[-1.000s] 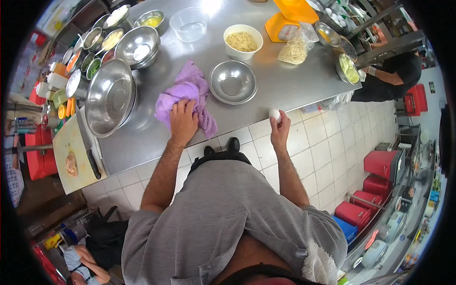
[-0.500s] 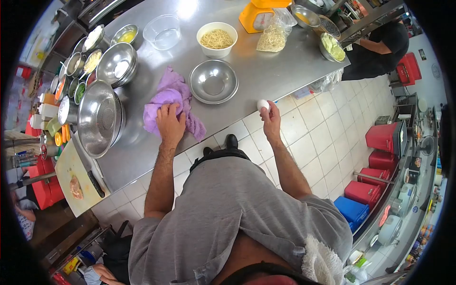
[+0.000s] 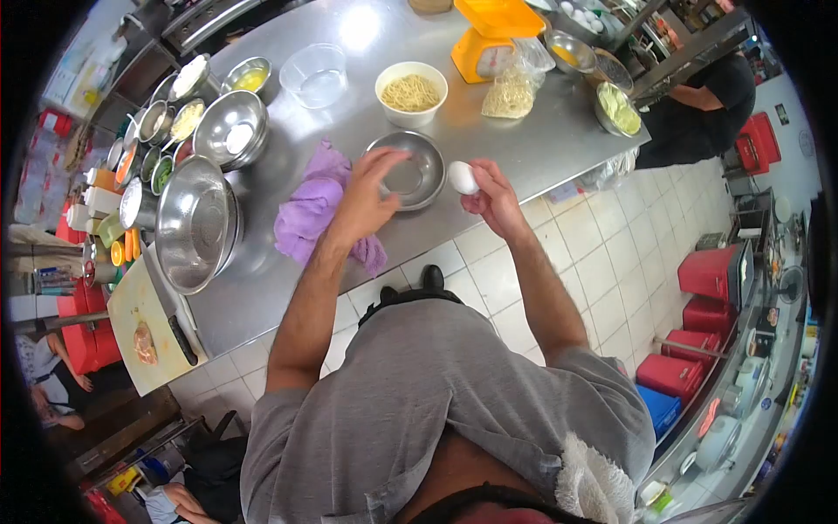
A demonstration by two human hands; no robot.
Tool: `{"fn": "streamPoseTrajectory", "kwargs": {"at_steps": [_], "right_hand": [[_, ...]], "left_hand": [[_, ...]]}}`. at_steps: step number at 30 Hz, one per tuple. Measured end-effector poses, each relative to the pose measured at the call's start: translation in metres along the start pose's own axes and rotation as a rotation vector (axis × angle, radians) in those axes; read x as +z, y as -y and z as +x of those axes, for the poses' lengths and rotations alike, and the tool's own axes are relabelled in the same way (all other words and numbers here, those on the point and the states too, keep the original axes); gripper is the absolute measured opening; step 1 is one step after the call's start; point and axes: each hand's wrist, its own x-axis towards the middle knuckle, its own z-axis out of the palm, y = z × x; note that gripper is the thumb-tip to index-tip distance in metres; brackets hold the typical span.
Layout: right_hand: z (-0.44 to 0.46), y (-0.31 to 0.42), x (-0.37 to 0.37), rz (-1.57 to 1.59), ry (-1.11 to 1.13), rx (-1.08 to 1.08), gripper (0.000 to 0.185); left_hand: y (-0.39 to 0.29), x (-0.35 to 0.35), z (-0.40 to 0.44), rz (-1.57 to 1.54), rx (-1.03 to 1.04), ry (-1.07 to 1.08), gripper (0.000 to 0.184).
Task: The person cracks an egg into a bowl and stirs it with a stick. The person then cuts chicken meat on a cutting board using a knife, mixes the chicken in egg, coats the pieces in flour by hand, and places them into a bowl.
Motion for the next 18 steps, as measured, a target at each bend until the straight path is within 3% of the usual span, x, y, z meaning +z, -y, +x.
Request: {"fn": "streamPoseTrajectory", "kwargs": {"at_steps": [1, 2, 3, 6, 9, 11, 16, 18], "right_hand": [[0.014, 0.009, 0.007, 0.082, 0.137, 0.075, 0.031], [0.026, 0.016, 0.016, 0.079, 0.197, 0.124, 0.026], [0.037, 0.022, 0.023, 0.073, 0.215, 0.117, 0.026], [0.067, 0.03, 0.038, -0.022, 0.29, 0.201, 0.026], [0.087, 0.013, 0.038, -0.074, 0.291, 0.236, 0.029], [0.092, 0.005, 0.039, -0.284, 0.244, 0.044, 0.037], [0.099, 0.003, 0.039, -0.547, 0.35, -0.009, 0.044], [0.103, -0.002, 0.039, -0.591, 0.358, -0.02, 0.044]], "left_hand": [[-0.004, 0.003, 0.016, 0.009, 0.008, -0.016, 0.049], [-0.007, 0.005, 0.031, -0.14, -0.022, 0.111, 0.052], [-0.008, 0.003, 0.042, -0.289, -0.053, 0.238, 0.055], [0.008, 0.0, 0.06, -0.42, -0.191, 0.316, 0.053], [0.029, 0.006, 0.057, -0.458, -0.319, 0.2, 0.048], [0.038, 0.012, 0.052, -0.495, -0.366, 0.141, 0.047], [0.049, 0.019, 0.039, -0.54, -0.455, 0.029, 0.043], [0.051, 0.02, 0.037, -0.365, -0.467, 0.037, 0.04]]}}
